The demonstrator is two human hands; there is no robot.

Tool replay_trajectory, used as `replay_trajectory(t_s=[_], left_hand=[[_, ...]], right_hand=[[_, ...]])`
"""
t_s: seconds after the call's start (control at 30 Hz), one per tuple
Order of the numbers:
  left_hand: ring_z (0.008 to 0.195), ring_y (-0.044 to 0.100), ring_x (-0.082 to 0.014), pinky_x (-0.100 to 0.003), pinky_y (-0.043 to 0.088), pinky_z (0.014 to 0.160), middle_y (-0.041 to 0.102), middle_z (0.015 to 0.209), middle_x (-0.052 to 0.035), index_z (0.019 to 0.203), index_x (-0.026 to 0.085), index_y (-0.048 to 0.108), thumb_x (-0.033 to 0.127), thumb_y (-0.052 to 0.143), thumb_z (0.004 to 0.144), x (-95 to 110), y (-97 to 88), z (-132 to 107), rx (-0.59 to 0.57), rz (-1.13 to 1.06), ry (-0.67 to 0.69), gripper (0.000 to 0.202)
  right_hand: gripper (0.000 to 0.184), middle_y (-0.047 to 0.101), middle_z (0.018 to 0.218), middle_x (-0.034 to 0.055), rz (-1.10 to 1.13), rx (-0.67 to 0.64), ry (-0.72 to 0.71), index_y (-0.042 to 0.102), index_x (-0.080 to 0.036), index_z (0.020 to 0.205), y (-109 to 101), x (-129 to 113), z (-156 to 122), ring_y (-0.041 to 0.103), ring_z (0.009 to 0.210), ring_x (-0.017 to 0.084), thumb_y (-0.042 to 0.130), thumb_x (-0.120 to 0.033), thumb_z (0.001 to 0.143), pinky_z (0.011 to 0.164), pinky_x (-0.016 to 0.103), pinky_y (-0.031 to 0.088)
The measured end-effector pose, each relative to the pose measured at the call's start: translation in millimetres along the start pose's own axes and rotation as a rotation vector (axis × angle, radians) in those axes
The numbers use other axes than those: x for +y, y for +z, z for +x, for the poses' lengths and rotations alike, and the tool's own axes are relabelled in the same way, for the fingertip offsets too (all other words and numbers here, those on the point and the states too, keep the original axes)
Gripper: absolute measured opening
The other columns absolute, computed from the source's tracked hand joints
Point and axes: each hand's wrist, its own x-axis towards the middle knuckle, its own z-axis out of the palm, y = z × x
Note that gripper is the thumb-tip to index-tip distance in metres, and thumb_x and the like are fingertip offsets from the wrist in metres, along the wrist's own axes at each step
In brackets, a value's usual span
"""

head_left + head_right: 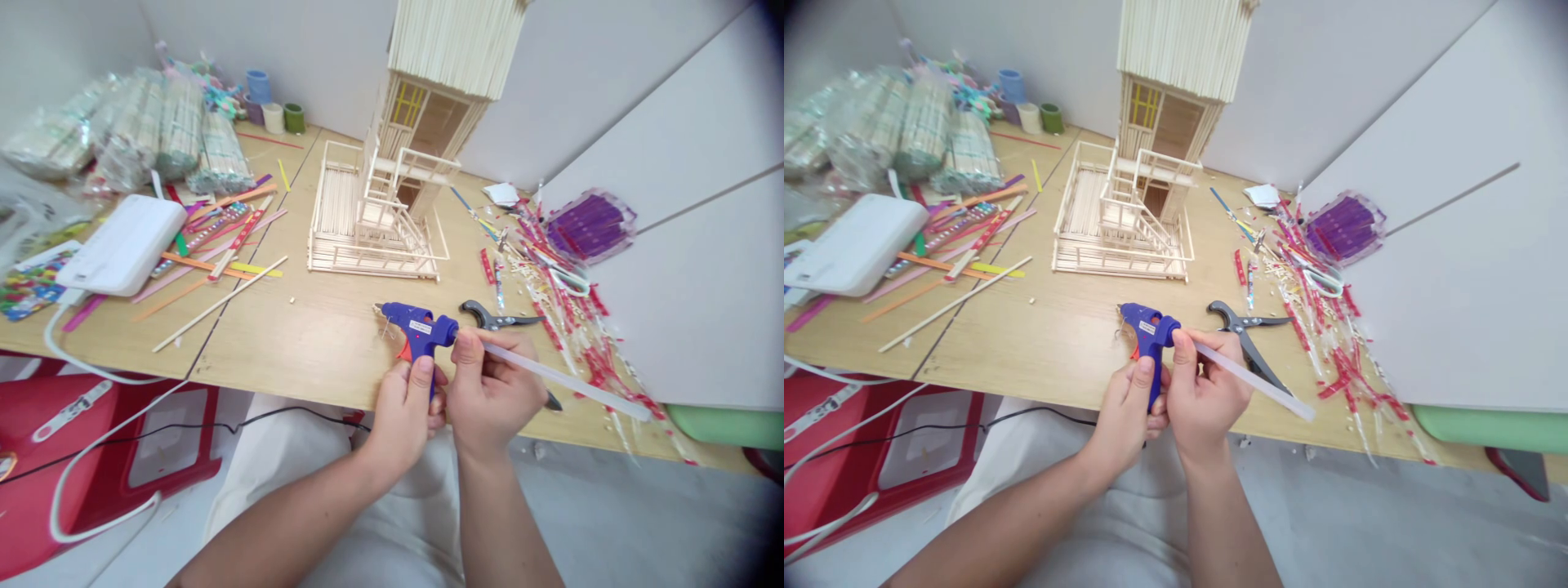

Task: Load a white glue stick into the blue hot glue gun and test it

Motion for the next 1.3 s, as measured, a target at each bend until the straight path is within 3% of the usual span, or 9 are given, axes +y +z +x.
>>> replay_trajectory(t_s=[1.3], left_hand=[[0.036, 0.027, -0.0023, -0.015, 0.020, 0.036, 0.040, 0.047, 0.0100, 0.075, 0.019, 0.050, 0.085, 0.067, 0.065, 3.3, -2.5, 4.0, -0.058, -0.057, -0.049, 0.069]], right_hand=[[0.018, 0.065, 0.073, -0.0001, 0.004, -0.014, -0.017, 0.065, -0.018, 0.087, 0.7, 1.9, -0.1, 0.064, 0.062, 0.015, 0.068, -0.034, 0.093, 0.060, 0.028, 0.049]])
